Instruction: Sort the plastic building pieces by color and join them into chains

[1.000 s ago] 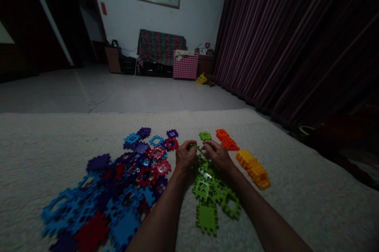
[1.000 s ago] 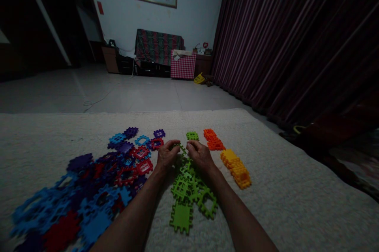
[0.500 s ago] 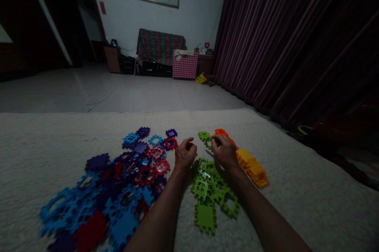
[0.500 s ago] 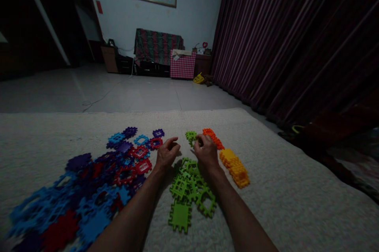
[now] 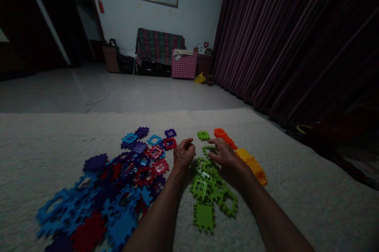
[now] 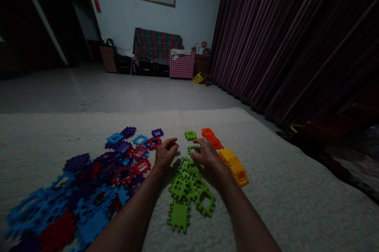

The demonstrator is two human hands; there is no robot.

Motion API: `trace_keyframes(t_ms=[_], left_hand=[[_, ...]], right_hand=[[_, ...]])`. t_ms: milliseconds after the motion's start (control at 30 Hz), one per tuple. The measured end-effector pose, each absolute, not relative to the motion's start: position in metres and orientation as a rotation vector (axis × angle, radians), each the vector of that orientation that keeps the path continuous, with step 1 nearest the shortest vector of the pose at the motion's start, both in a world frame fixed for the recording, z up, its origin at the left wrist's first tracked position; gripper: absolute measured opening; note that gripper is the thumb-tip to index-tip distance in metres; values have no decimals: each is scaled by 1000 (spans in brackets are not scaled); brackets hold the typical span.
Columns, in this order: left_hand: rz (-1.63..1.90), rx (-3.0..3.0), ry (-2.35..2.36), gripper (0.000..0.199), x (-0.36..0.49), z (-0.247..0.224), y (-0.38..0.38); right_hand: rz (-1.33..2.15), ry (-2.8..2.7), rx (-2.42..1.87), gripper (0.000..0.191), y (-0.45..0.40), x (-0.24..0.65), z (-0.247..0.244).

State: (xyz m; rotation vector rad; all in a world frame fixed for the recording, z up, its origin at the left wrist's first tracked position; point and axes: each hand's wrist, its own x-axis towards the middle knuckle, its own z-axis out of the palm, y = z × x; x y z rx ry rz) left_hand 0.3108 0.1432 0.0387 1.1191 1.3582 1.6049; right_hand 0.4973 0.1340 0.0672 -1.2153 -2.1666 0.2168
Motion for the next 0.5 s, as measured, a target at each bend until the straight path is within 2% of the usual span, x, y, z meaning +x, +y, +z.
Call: trace_keyframes(t_ms=[100,233,333,500], left_hand=[[1595,1103,1355,34,311,39,143],[1598,1114,1356,34,311,36,145],[1603,1100,1353,34,311,35,146],[1604,1071,1345,34,312,38,145]], right_hand=[[216,-2303,-1089,20,129,502,71],[344,-2168,-1348,34,138,492,68],[310,-2085,-1563,42,151,483,61],[190,-2107,-1774,44,166,475,53]])
